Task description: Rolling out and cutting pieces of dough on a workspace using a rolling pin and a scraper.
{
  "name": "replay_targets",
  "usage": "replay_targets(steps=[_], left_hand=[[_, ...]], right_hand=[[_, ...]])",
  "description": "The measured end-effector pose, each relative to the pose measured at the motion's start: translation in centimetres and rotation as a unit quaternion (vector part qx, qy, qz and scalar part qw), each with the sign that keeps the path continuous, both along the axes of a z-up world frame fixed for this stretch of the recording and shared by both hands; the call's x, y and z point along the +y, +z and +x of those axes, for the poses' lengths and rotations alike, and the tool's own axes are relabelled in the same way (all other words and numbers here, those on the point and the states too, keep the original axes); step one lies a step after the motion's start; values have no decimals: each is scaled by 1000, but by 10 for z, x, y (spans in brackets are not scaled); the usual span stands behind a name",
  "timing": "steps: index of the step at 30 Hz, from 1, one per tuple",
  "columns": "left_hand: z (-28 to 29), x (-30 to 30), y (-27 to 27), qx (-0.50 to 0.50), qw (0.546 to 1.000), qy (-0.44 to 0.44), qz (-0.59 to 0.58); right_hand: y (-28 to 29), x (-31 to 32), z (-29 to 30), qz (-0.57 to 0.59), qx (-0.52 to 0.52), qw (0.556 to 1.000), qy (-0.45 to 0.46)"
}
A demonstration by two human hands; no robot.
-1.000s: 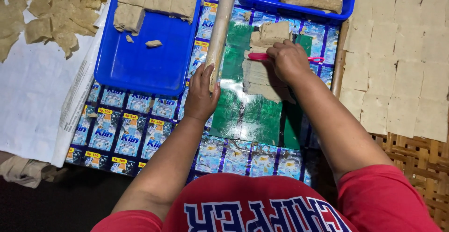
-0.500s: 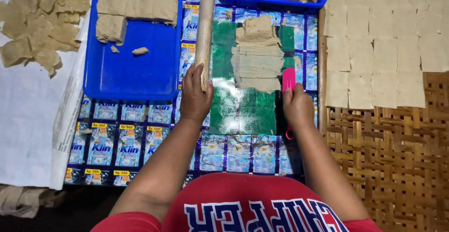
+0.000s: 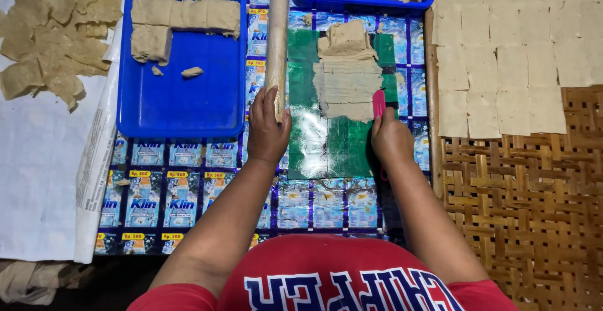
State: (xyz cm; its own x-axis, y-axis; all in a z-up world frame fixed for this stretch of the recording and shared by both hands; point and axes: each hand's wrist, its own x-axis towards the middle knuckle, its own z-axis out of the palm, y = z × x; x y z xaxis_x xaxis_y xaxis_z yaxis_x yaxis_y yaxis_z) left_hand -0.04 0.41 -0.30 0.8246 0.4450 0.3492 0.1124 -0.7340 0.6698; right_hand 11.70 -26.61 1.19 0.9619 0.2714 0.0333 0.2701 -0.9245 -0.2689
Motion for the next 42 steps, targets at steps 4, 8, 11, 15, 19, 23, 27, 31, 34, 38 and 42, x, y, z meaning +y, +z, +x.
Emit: replay_targets(steps=[4,8,11,15,19,23,27,31,34,38,42], left_hand=[[0,0,0,0,1000,-5,4],[0,0,1,10,1000,-1,-5],[2,1,1,5,1000,2,1],[2,1,-1,6,1000,1,-4],[1,1,2,7,1000,4,5],[0,1,5,18,1000,-2,-2],[1,1,5,10,1000,-1,-3],[-1,0,6,6,1000,-1,0],[0,1,5,10,1000,2,-4],[0,2,3,3,1000,2,-2],[0,2,1,-5,1000,3,4]], right_hand=[[-4,9,13,-28,7,999,-22],[-5,19,29,-38,4,999,-18],[-7,27,47,-39,0,999,-20],[-18,29,69,-44,-20,999,-13],[-10,34,53,-28,-29,999,-8],[-6,59,6,55,-27,998,9],[-18,81,-15,141,27,988,55],[-17,96,-4,124,28,990,53],[-15,106,9,104,27,993,41],[-15,117,19,95,22,994,43],[-11,121,15,52,44,997,30]])
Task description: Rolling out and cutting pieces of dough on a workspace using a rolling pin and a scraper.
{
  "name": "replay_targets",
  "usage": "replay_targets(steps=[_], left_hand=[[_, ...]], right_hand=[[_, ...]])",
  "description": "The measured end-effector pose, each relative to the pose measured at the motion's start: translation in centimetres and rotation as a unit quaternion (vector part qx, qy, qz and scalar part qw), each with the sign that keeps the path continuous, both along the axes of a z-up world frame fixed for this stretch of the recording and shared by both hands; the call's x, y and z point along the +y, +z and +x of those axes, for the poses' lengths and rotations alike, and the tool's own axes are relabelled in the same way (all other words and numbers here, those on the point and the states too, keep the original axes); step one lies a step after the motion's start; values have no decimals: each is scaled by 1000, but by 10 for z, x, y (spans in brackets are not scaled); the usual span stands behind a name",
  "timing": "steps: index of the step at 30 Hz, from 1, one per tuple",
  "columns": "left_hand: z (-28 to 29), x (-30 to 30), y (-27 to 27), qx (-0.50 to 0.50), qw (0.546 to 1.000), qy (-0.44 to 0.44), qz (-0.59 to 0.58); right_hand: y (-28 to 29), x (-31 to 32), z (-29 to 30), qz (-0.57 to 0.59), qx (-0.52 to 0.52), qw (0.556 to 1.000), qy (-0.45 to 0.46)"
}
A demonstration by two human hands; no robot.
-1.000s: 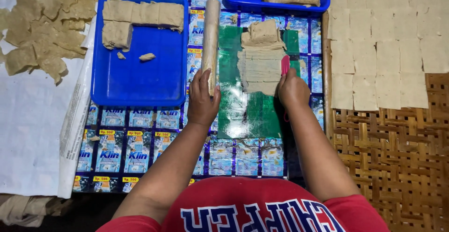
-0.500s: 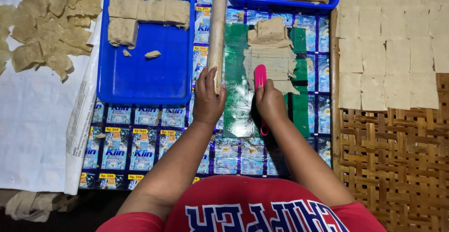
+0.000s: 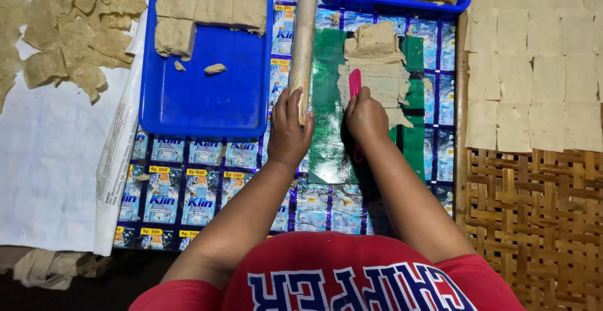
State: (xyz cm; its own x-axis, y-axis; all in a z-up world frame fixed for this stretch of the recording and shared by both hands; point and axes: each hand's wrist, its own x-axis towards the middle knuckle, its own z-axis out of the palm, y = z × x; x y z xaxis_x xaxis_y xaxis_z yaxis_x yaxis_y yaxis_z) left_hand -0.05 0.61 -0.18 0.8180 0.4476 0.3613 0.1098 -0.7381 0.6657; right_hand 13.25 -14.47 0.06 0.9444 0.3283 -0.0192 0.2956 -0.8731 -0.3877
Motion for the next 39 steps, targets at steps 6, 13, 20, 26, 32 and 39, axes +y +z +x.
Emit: replay_targets(steps=[6,13,20,26,32,39], left_hand=[[1,1,1,-2,1000,-3,-5],[-1,-1,2,15,1000,-6,-5],[1,1,3,3,1000,-16,-9],[1,0,3,-9,1000,-19,-3],[1,-1,3,-15,1000,-18,1],[2,-4,15,68,993,1,92]], right_hand=[[0,-12,-30,-29,-8,1000,7],[13,-40,-70,-46,12,999,-14],[14,-125,-47,8,-8,989,-149],[2,-134,-50,-7,-5,985,-174],[11,-91,-84,-64,15,992,-111],[51,-72,-100,-88,70,991,72]])
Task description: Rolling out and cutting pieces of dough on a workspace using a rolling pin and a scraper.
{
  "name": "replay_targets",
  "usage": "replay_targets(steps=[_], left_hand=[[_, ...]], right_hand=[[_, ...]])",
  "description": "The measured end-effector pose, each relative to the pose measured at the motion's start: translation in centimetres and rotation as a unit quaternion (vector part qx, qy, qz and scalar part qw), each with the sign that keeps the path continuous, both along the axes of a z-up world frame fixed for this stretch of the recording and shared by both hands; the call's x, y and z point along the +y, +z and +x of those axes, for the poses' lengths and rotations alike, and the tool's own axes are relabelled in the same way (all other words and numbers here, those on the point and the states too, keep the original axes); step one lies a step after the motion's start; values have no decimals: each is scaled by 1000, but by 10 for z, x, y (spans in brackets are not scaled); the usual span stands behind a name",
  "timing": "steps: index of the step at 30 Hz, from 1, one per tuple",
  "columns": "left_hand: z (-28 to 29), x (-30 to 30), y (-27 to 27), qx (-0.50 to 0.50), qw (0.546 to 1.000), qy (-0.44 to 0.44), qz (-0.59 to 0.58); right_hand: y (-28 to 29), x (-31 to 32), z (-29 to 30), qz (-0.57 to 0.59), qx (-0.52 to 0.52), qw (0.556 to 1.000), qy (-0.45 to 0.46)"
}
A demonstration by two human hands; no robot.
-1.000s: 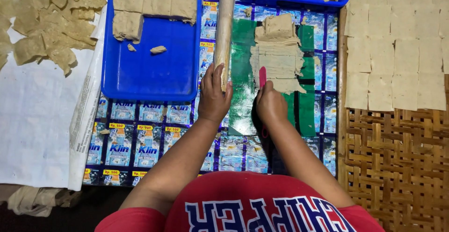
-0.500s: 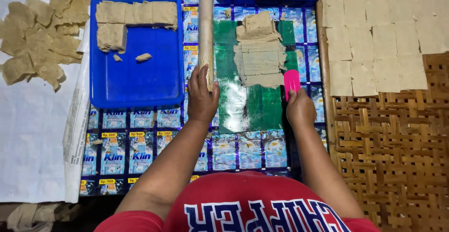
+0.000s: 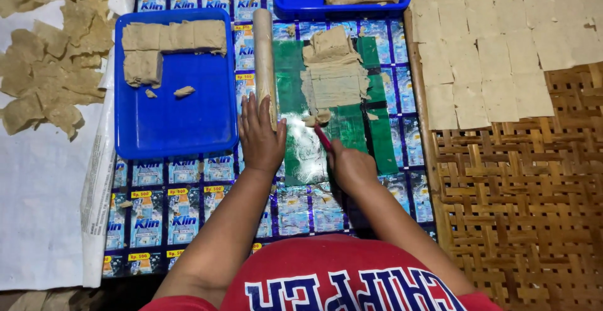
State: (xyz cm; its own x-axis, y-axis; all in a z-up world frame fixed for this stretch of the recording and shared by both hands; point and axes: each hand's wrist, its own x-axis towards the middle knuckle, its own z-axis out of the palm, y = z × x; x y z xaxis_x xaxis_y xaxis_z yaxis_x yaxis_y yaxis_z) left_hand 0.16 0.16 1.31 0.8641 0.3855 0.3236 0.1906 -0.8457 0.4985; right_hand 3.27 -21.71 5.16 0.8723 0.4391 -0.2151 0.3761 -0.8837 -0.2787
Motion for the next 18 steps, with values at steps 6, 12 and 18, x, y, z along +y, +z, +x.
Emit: replay_targets(steps=[6,12,18], left_hand=[[11,-40,22,117,971,-90,186],[20,-73,20,59,964,-253,48],[19,-72,-8,75,967,-243,31]], right_hand=[[24,-47,38,77,70,994,-23],[-35,-43,99,127,-112,974,-147],[-54,-34,115,95,-127,977,-143]])
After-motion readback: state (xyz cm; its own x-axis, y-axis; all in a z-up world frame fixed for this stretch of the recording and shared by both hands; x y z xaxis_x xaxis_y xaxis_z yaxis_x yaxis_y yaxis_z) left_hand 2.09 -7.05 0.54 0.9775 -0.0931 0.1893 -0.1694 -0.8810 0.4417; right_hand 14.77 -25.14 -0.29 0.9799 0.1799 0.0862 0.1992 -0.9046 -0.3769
